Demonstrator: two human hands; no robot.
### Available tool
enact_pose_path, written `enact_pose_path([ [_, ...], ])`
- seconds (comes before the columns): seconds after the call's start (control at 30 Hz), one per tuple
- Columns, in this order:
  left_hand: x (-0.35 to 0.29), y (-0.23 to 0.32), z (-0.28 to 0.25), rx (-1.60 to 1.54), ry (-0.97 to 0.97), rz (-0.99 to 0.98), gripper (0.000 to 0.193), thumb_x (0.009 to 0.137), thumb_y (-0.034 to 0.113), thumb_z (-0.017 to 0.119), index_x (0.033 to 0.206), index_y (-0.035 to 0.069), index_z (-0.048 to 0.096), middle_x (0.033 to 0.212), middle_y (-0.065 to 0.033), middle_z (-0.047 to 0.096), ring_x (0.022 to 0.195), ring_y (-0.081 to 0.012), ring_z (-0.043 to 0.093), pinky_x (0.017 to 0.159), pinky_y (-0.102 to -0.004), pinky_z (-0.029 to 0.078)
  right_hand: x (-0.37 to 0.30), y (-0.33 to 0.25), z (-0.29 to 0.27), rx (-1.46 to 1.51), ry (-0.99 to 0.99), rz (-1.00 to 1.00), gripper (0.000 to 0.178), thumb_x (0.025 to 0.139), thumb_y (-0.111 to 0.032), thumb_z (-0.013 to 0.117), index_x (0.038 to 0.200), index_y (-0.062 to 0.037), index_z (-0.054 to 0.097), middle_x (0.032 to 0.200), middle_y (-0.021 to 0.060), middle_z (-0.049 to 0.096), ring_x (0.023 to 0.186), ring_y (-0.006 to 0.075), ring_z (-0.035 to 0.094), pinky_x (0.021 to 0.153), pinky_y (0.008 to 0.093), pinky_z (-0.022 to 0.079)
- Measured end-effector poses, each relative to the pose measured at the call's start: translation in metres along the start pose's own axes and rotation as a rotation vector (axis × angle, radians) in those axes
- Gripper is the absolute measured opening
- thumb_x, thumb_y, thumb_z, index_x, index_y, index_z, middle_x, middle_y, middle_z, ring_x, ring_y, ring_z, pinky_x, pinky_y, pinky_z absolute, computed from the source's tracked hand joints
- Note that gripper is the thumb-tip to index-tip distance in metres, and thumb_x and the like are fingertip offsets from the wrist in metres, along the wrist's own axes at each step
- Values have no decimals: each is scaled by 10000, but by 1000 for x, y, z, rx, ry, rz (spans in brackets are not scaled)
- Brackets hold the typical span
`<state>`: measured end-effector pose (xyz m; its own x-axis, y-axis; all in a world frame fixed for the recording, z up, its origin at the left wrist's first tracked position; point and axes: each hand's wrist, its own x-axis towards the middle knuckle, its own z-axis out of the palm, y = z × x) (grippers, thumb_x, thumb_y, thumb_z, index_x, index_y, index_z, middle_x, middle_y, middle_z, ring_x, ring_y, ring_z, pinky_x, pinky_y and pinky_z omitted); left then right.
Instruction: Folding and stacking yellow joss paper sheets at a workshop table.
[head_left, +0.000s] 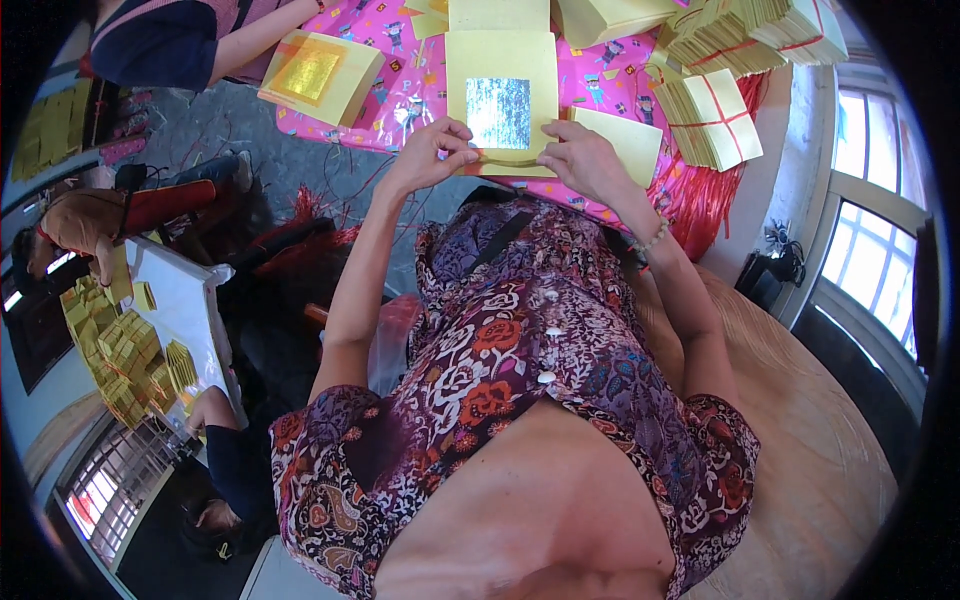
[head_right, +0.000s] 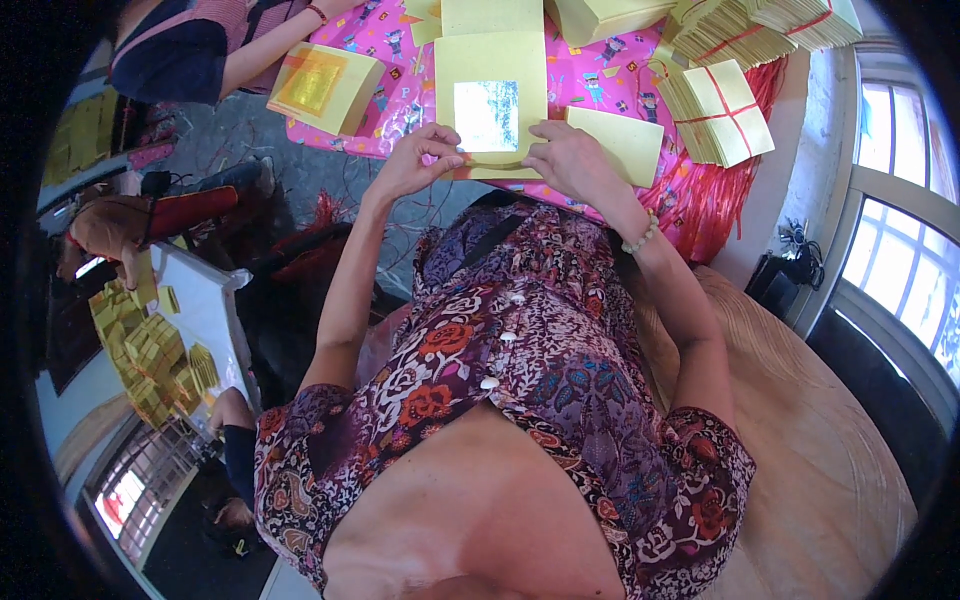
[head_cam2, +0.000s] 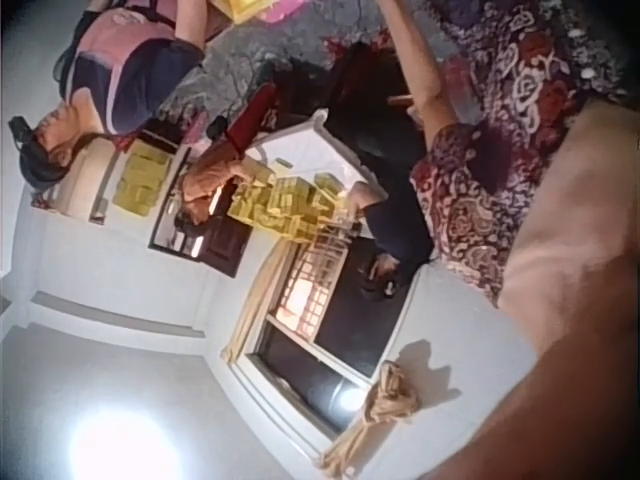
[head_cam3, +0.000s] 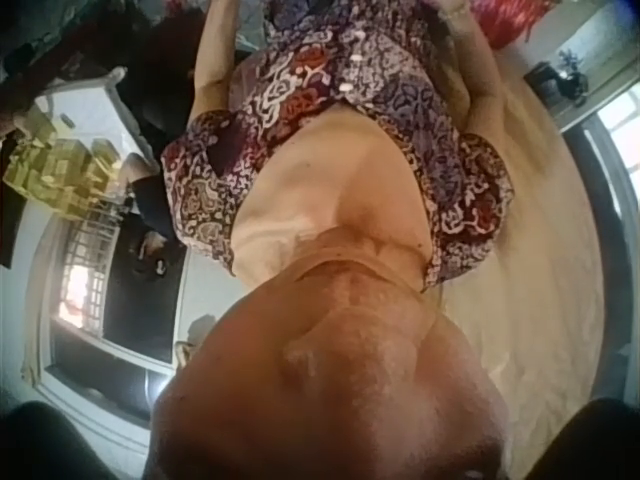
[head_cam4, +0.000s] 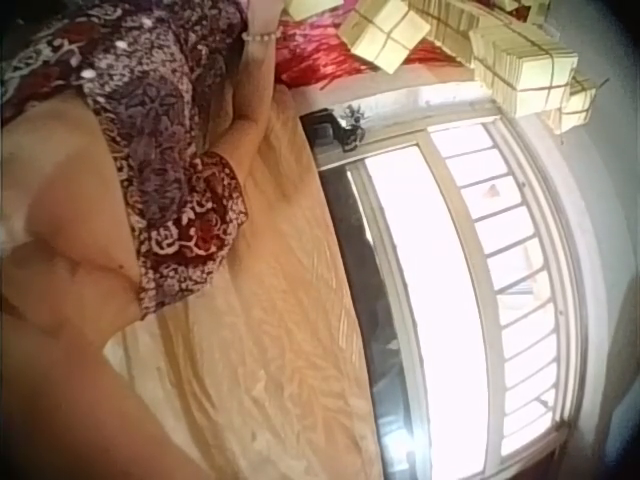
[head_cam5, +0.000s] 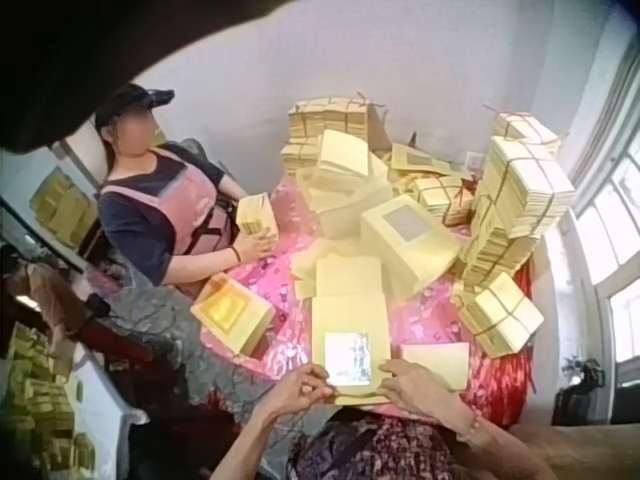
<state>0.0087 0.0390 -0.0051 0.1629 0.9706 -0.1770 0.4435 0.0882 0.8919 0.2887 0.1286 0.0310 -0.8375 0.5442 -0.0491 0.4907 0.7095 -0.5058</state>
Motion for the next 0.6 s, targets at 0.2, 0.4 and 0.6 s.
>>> enact_pose_path([
  [0.2, -7, 11, -4, 166, 67, 197, 243, 758, 248, 782, 951, 115, 717, 1173, -93, 590, 1078, -271, 559, 922, -368, 458, 6, -1, -5, -41, 49, -85, 168, 899, -206, 587, 901, -42, 623, 998, 121, 622, 1019, 311, 609, 840, 417, 508],
  [0.4, 5, -7, -14, 457, 201, 317, 472, 731, 267, 777, 1154, 121, 627, 1274, -99, 549, 1168, -323, 487, 971, -417, 429, 10, -3, -12, 58, 78, -74, 191, 923, -229, 546, 879, -43, 561, 866, 113, 598, 912, 313, 604, 783, 431, 499],
  [0.6, 24, -16, -26, 402, 242, 347, 330, 762, 169, 716, 1078, 90, 666, 1099, -98, 633, 1008, -313, 561, 882, -408, 470, 2, -4, -35, 130, -72, -45, 712, 679, -411, 804, 1233, -41, 553, 1336, 186, 500, 1210, 369, 514, 1024, 412, 440],
])
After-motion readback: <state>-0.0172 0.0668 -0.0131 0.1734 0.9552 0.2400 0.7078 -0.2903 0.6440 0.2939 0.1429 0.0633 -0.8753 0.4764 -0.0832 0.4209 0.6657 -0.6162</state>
